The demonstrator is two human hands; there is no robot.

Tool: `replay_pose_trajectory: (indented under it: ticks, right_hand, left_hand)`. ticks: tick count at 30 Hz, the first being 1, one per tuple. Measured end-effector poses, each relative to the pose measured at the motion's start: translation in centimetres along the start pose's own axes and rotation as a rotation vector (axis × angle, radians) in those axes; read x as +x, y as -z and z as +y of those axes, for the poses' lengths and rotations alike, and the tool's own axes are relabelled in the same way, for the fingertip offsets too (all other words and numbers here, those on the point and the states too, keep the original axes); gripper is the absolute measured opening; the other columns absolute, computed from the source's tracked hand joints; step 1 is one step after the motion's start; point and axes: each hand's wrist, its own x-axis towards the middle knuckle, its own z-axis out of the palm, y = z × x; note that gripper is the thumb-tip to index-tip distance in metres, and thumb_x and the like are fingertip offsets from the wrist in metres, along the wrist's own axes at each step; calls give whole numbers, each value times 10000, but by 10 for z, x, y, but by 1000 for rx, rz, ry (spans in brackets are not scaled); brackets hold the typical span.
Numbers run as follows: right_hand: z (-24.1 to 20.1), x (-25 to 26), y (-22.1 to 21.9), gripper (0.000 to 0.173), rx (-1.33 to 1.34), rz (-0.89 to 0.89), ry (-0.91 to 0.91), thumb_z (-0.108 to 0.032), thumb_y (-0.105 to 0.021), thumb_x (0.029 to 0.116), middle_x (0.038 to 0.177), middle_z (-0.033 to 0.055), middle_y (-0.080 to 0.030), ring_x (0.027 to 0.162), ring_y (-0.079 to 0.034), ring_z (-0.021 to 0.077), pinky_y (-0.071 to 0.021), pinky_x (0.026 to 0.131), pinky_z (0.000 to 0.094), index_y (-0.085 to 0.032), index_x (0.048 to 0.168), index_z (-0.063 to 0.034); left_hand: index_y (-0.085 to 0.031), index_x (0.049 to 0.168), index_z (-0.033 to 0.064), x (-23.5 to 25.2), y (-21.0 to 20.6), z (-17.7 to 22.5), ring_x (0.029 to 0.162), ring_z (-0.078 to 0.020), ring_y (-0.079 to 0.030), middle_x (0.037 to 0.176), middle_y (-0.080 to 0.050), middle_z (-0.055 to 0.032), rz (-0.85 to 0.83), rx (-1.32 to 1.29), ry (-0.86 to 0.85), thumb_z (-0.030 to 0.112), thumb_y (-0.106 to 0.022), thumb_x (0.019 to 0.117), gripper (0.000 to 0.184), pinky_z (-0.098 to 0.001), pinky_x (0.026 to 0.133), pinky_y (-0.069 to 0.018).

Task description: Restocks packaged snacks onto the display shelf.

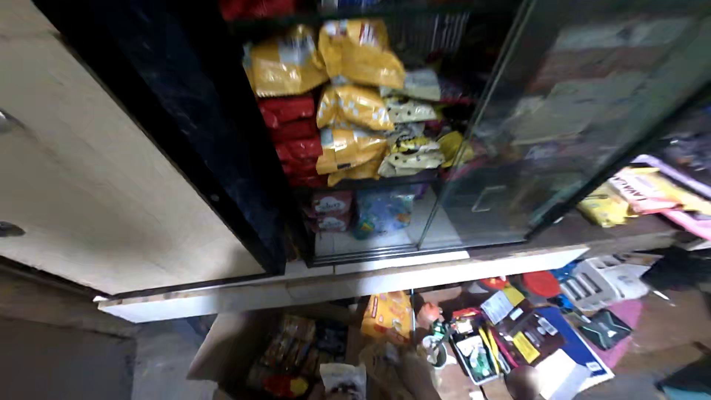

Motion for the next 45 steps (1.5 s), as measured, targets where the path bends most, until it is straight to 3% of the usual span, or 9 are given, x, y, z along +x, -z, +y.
replay_pose_trajectory:
  ticks: [4, 9, 11, 13, 15, 18, 26, 35, 45]
  right_hand:
    - [-4, -62, 75, 844, 331, 156, 44, -131, -786, 865, 1314, 304, -608, 1206, -616, 448, -481, 1035, 596, -315, 1557, -23]
    - [-22, -149, 159, 437, 623, 441, 687, -104, -765, 841, 1172, 133, -647, 1006, -644, 143, -551, 873, 331, -598, 1218, 38]
    - [-33, -169, 181, 338, 630, 526, 932, -200, -783, 821, 1232, 96, -638, 1139, -596, 74, -520, 952, 257, -687, 1078, -3]
    - [-47, -190, 199, 556, 535, 516, 1083, -332, -865, 745, 1388, 125, -555, 1281, -529, 75, -494, 1024, 228, -676, 1175, -34]
    - [-63, -213, 213, 806, 337, 523, 1099, -375, -909, 660, 1502, 225, -428, 1285, -534, 157, -515, 996, 257, -620, 1338, -51]
    - [-85, -233, 218, 733, 13, 747, 1067, -145, -874, 722, 1543, 357, -326, 1124, -644, 382, -585, 858, 426, -592, 1393, -63]
    - [-123, -230, 257, 351, -504, 1457, 1317, -115, -647, 883, 1204, 180, -711, 1080, -684, 377, -574, 863, 435, -691, 1216, -14]
    - [-188, -226, 292, 285, -481, 1589, 1008, 40, -654, 877, 1081, 265, -683, 953, -676, 450, -562, 685, 508, -688, 1160, 46]
    - [-219, -211, 307, 216, -620, 1539, 841, 141, -612, 860, 998, 275, -671, 971, -682, 430, -528, 855, 502, -655, 1069, 110]
  left_hand:
    - [-592, 1187, -42, -2, -18, 40, 930, -58, -681, 990, -716, -6, -109, 73, -277, 0, -640, 921, 274, -288, 909, -569]
    - [-527, 1238, -39, -8, -37, 94, 880, -65, -701, 973, -717, -5, -218, 57, -347, 10, -646, 864, 395, -276, 842, -594]
    - [-540, 1261, -30, -6, -40, 104, 962, -114, -705, 1107, -723, -30, -365, -92, -449, 175, -716, 797, 537, -308, 867, -589]
    - [-613, 1215, 54, -7, -46, 116, 967, -126, -714, 1108, -734, -17, -445, -244, -528, 462, -884, 702, 709, -315, 844, -598]
    - [-678, 1087, 176, -20, -53, 135, 862, -56, -718, 966, -753, 58, -440, -341, -586, 527, -882, 667, 584, -254, 773, -606]
    - [-716, 1027, 212, -31, -54, 159, 838, -59, -729, 938, -761, 53, -490, -412, -657, 535, -851, 702, 477, -240, 757, -611]
    - [-756, 1170, 184, -24, -39, 204, 1133, -177, -701, 1207, -739, -41, -801, -352, -1019, 514, -704, 878, 443, -352, 972, -573]
    - [-659, 1276, 145, -5, -34, 231, 1240, -288, -639, 1464, -570, -142, -587, -291, -1077, 482, -837, 762, 639, -396, 980, -563]
    - [-652, 1268, 131, -1, -36, 230, 1234, -268, -642, 1454, -580, -134, -469, -300, -1056, 517, -861, 715, 705, -376, 966, -568]
